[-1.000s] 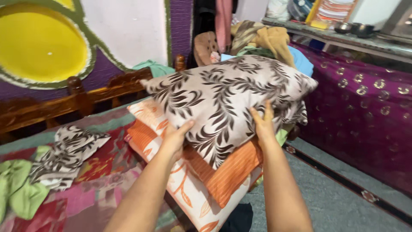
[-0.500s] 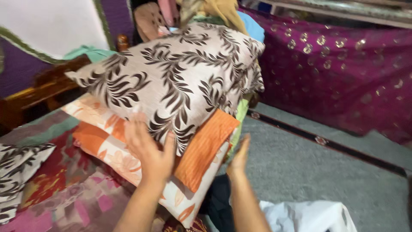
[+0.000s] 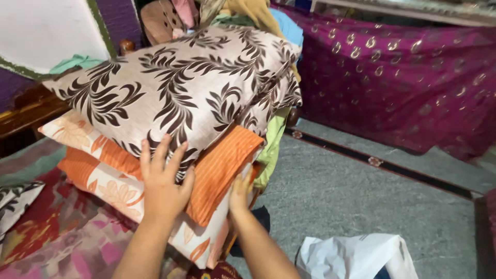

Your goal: The person folds a patterned pillowcase on a bed, then places it on a stack of other bedding. The person then folds a second pillowcase and places it on the same stack.

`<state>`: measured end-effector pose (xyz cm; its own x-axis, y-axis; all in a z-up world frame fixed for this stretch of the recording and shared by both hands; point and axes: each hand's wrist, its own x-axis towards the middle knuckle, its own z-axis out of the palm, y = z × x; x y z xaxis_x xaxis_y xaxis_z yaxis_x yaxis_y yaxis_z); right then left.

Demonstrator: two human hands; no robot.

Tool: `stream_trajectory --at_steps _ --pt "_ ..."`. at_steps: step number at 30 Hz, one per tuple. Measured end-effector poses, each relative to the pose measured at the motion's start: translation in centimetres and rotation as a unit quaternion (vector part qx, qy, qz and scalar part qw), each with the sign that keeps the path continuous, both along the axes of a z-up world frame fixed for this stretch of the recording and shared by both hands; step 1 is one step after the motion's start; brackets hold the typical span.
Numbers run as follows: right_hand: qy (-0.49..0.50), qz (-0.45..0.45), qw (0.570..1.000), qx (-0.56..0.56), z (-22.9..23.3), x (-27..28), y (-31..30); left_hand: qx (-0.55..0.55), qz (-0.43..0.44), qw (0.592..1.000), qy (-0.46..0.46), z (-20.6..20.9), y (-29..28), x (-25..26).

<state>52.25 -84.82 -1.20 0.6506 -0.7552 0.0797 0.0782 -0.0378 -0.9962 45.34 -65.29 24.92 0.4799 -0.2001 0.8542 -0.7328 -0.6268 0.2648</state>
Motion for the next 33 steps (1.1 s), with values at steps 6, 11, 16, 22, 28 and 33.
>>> stream_trajectory --at_steps 6,11,16,22,28,33 --pt "-0.236 -0.115 0.963 0.057 2.6 -0.4 -8.5 0.083 0.039 0.996 0.014 0.2 0.9 -1.3" --pt "-0.215 0.068 0.973 0.042 3.0 5.8 -15.7 0.056 -0.001 0.998 -0.031 -1.0 1.2 0.3" --pt "-0.021 0.206 0.941 0.268 3.6 8.4 -12.1 0.029 0.015 0.999 -0.038 -2.8 0.5 0.8" --pt "-0.071 0.295 0.953 -0.016 3.9 9.4 -15.7 0.037 0.023 0.998 -0.042 -2.6 0.3 1.1" --pt "-0.056 -0.015 0.990 -0.131 -0.7 4.5 -16.6 0.066 0.028 0.997 -0.038 -2.6 0.7 0.3" --pt "0.035 0.009 0.999 -0.031 -3.6 6.3 -14.6 0.075 0.020 0.996 -0.045 -2.5 1.0 0.7"
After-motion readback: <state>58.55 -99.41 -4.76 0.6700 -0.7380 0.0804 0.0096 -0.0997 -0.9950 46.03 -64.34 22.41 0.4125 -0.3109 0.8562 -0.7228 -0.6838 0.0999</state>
